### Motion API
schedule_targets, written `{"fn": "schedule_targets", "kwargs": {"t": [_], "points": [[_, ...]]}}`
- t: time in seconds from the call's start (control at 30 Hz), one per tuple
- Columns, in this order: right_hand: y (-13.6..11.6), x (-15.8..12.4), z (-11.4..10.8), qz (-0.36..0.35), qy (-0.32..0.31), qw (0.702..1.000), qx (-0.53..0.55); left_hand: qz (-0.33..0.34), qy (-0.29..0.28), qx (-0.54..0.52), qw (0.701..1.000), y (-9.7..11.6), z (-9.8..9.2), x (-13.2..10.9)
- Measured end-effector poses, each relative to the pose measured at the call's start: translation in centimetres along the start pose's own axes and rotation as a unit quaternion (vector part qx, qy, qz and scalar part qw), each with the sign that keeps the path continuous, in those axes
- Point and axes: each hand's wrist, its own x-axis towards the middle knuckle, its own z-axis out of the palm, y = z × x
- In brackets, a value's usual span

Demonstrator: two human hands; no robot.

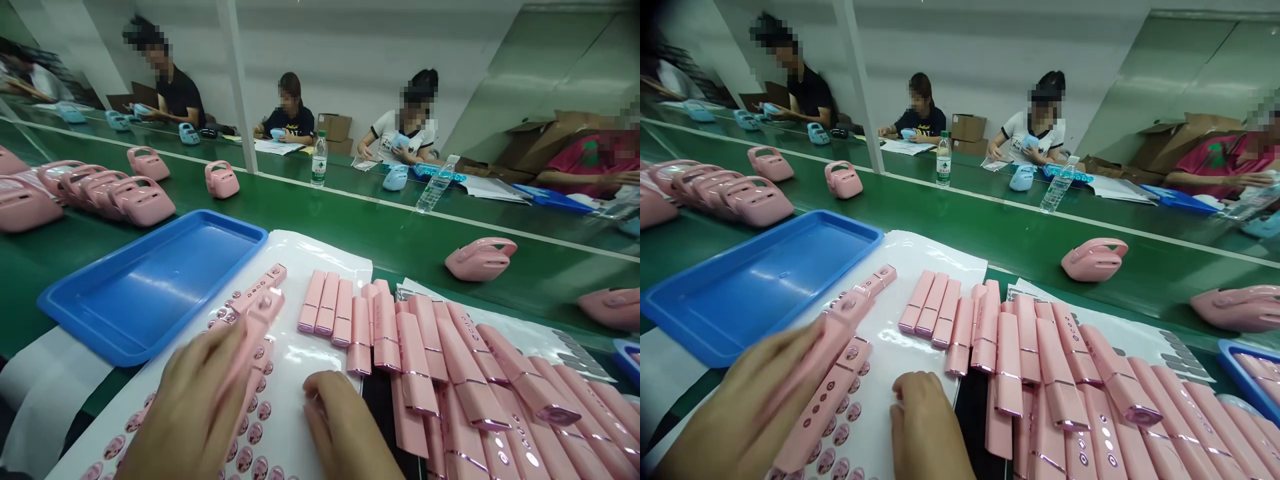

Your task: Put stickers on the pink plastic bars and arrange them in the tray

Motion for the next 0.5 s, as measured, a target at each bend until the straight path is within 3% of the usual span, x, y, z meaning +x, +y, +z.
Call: {"fn": "schedule_targets", "kwargs": {"t": [0.03,0.07,0.1,0.2,0.27,0.37,0.5], "points": [[0.0,0.0,0.5,-0.030,-0.007,0.999,-0.028,-0.012,-0.014,0.002,1.000,-0.4,0.0,2.4],[0.0,0.1,1.1,-0.058,-0.006,0.997,-0.054,-0.044,-0.091,0.013,0.995,-0.7,0.4,4.6],[0.1,0.1,1.6,-0.079,0.001,0.994,-0.076,-0.046,-0.123,0.021,0.991,-0.8,1.1,6.6],[1.1,0.2,2.7,-0.106,0.026,0.988,-0.110,-0.027,-0.173,0.067,0.982,-1.0,4.0,10.5],[2.0,0.3,2.9,-0.116,0.036,0.988,-0.100,-0.020,-0.182,0.104,0.978,-1.0,5.6,11.5],[2.7,0.4,3.1,-0.122,0.041,0.987,-0.094,-0.028,-0.171,0.142,0.975,-1.4,6.5,11.8],[0.5,0.7,4.0,-0.079,0.058,0.990,-0.104,-0.060,-0.182,0.148,0.970,-2.1,6.4,12.5]]}}
